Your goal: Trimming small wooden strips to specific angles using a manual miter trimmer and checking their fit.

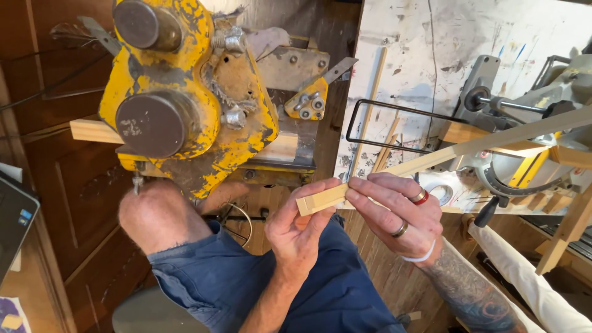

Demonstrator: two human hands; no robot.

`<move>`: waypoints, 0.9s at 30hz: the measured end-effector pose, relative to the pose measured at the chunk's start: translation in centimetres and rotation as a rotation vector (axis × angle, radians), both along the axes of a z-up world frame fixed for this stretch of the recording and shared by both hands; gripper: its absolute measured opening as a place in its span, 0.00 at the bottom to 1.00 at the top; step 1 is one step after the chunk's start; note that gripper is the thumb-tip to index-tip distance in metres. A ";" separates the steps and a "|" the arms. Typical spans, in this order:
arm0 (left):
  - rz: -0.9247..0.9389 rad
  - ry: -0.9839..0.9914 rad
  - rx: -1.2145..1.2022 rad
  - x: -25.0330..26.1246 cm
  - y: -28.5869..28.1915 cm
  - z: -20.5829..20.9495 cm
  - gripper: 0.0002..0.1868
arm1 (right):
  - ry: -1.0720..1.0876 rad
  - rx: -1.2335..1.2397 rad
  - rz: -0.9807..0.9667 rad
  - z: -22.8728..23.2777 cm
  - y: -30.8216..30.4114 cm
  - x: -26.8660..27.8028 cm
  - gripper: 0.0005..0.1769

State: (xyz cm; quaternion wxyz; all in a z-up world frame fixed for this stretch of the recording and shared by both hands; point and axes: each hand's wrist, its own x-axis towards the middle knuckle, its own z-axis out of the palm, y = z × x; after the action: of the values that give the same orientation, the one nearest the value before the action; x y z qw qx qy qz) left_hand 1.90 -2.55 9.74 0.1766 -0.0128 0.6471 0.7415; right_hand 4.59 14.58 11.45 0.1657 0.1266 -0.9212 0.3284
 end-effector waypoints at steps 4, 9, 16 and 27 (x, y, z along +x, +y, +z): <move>-0.003 0.027 -0.034 -0.4 -0.2 -0.2 0.12 | -0.038 0.001 0.022 -0.1 0.1 0.0 0.09; 0.133 0.068 0.183 0.3 0.5 -2.4 0.15 | 0.109 -0.051 0.041 -1.6 0.4 -0.8 0.08; 0.132 -0.065 0.137 0.9 0.0 -5.8 0.15 | 0.089 -0.060 0.030 -3.7 -0.4 -1.9 0.10; 0.149 -0.391 -0.031 -1.8 -0.3 -9.1 0.17 | -0.054 0.040 -0.049 -9.2 -2.1 -3.7 0.10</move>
State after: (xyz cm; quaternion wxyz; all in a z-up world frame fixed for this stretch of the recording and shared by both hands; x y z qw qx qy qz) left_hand 0.06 -2.87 0.63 0.2434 -0.2069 0.6091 0.7259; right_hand 0.90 12.52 2.21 0.1462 0.0985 -0.9345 0.3093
